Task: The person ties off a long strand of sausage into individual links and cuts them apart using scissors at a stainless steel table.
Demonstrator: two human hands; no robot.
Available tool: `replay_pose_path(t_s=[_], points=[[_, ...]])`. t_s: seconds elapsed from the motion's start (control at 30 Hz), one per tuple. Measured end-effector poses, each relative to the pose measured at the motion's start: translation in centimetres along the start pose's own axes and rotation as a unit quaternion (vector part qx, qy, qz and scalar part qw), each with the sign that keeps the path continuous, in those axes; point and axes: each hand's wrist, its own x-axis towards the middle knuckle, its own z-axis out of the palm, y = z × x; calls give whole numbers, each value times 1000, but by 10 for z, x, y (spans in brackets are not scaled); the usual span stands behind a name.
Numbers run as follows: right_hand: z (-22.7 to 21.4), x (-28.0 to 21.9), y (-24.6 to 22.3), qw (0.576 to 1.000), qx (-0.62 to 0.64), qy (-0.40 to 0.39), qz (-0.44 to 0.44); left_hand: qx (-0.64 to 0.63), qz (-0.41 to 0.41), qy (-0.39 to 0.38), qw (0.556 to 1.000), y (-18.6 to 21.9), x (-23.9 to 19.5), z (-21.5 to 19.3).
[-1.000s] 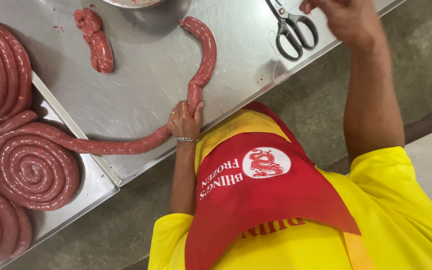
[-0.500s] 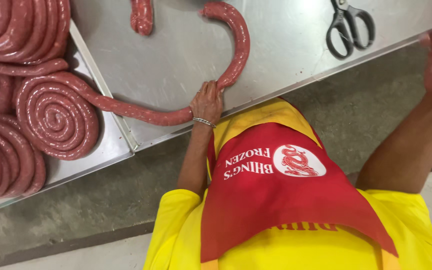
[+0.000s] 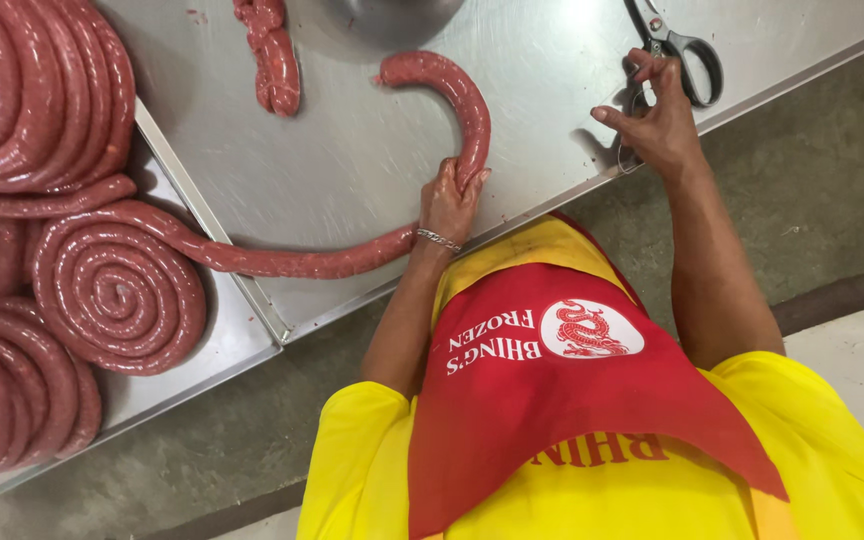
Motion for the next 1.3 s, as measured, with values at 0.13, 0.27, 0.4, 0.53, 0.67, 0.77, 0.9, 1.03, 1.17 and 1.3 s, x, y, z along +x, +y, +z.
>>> replay_pose_path(t_s=[0.13, 0.27, 0.4, 0.53, 0.67, 0.77, 0.9, 1.03, 1.17, 1.3], points=[[-4, -4, 25, 990, -109, 4, 88, -120, 32, -85, 989, 26, 8, -22], [-23, -1, 51, 978, -206, 30, -1, -77, 57, -129, 987, 45, 21, -22], [-62, 17, 55, 976, -207, 57, -26, -354, -26, -191, 915, 50, 48, -27], [-93, 19, 51, 998, -22, 57, -28, -587, -111, -145, 789, 38, 47, -44], [-84, -10, 58, 999, 7, 31, 26, -664, -245, -79, 702, 11, 31, -22], [-65, -11, 49, 997, -70, -38, 12, -678, -311, -46, 665, -12, 13, -3], [-31, 21, 17, 936, -295, -188, 41, -690, -294, -1, 662, -40, 0, 11], [21, 76, -17, 850, -461, -255, 25, -717, -254, 25, 648, -53, 4, 19], [89, 139, -40, 788, -558, -255, -50, -708, -264, 50, 653, -51, 4, 29], [165, 132, -86, 735, -592, -318, -86, -688, -284, 77, 663, -34, 0, 33]])
